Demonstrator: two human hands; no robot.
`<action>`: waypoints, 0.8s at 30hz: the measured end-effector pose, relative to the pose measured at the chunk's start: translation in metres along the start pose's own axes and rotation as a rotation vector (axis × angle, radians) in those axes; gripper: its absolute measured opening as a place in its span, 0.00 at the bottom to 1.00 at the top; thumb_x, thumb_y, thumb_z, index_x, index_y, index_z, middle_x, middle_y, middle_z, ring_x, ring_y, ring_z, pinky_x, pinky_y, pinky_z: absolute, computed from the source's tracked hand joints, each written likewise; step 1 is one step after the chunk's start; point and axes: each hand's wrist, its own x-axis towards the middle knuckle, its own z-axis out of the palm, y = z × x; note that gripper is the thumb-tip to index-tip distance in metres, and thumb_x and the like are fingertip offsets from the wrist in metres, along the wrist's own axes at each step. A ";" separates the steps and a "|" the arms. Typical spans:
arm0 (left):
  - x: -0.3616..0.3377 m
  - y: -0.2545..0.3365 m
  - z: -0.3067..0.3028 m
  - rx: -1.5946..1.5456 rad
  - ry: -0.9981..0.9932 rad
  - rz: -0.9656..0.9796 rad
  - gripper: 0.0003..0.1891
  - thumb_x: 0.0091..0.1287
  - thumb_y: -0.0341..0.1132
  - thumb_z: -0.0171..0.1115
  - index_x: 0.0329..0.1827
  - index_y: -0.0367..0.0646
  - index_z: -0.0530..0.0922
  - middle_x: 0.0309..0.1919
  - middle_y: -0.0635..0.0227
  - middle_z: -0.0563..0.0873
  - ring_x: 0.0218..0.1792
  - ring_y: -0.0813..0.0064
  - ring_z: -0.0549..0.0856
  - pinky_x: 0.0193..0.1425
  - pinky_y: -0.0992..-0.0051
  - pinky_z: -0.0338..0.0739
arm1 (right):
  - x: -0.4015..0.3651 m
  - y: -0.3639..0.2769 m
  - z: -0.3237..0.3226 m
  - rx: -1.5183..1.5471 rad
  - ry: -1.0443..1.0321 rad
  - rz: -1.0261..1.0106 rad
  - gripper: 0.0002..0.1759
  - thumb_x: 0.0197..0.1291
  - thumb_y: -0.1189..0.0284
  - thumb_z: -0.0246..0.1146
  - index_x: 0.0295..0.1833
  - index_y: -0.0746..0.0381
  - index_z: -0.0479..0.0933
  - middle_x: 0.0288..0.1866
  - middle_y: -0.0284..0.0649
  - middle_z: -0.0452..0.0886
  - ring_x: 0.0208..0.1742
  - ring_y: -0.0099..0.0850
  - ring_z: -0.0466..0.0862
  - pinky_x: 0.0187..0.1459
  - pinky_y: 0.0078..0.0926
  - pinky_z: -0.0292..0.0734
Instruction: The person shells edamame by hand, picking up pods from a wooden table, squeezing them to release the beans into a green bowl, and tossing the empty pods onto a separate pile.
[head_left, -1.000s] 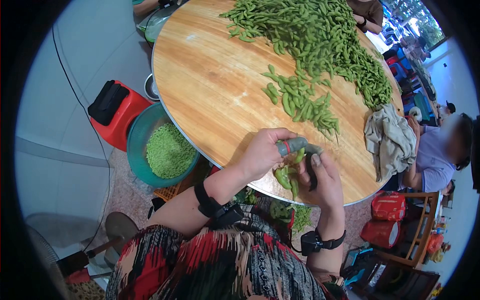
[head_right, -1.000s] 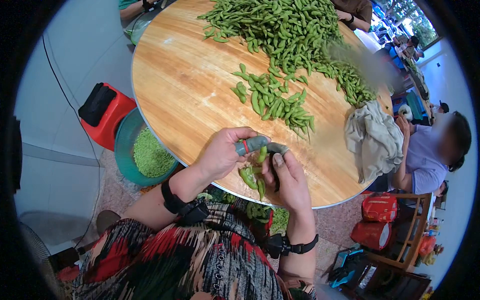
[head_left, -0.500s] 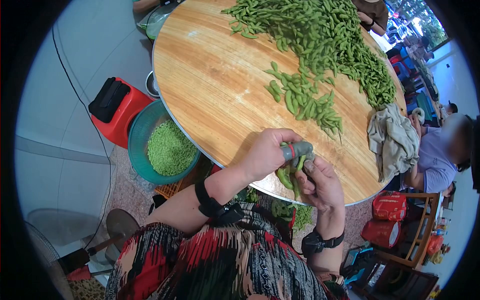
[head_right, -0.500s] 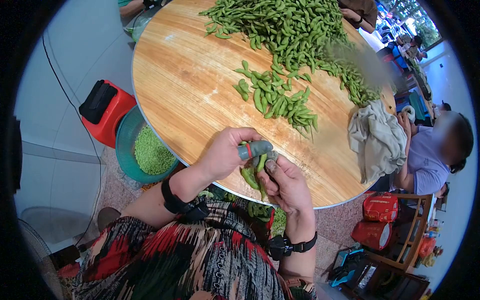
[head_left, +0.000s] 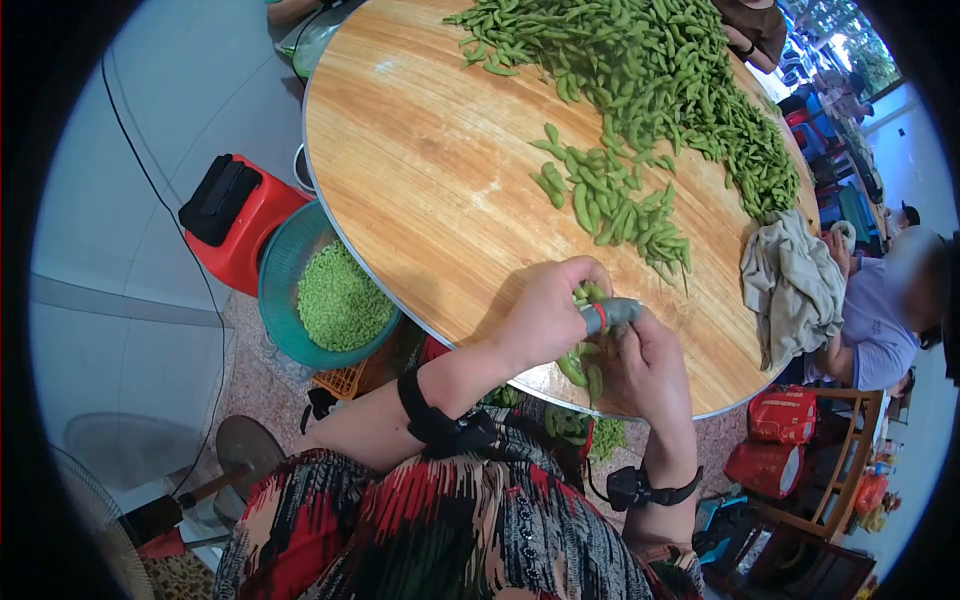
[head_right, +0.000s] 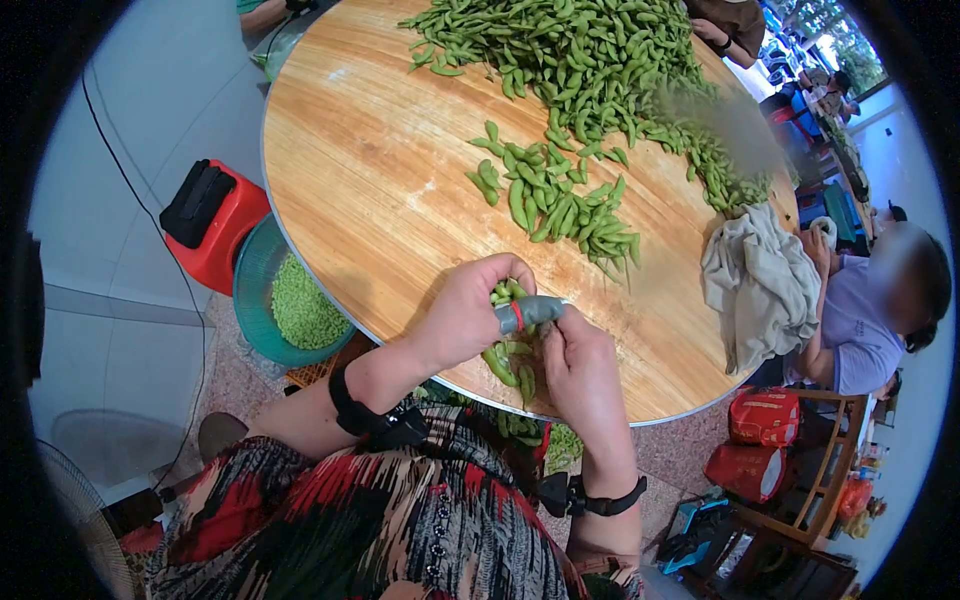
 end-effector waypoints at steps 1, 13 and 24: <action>-0.001 0.002 0.000 -0.073 0.006 -0.069 0.08 0.56 0.30 0.66 0.34 0.40 0.75 0.24 0.75 0.76 0.29 0.88 0.73 0.32 0.83 0.70 | 0.003 0.010 -0.002 -0.019 -0.026 0.014 0.07 0.65 0.77 0.48 0.39 0.65 0.72 0.23 0.29 0.73 0.23 0.18 0.70 0.26 0.16 0.65; 0.008 -0.012 -0.009 -0.729 -0.101 -0.281 0.09 0.63 0.26 0.58 0.46 0.36 0.75 0.32 0.72 0.80 0.24 0.90 0.72 0.23 0.87 0.62 | 0.017 0.005 -0.020 0.669 -0.213 0.364 0.07 0.66 0.71 0.52 0.43 0.61 0.74 0.23 0.24 0.70 0.20 0.11 0.61 0.22 0.10 0.55; -0.001 0.007 0.005 -0.455 0.096 -0.207 0.11 0.65 0.25 0.51 0.47 0.45 0.78 0.30 0.79 0.78 0.21 0.91 0.67 0.20 0.88 0.57 | 0.013 -0.011 0.021 -0.438 0.245 -0.276 0.08 0.53 0.75 0.63 0.32 0.66 0.70 0.21 0.51 0.74 0.21 0.43 0.77 0.24 0.35 0.70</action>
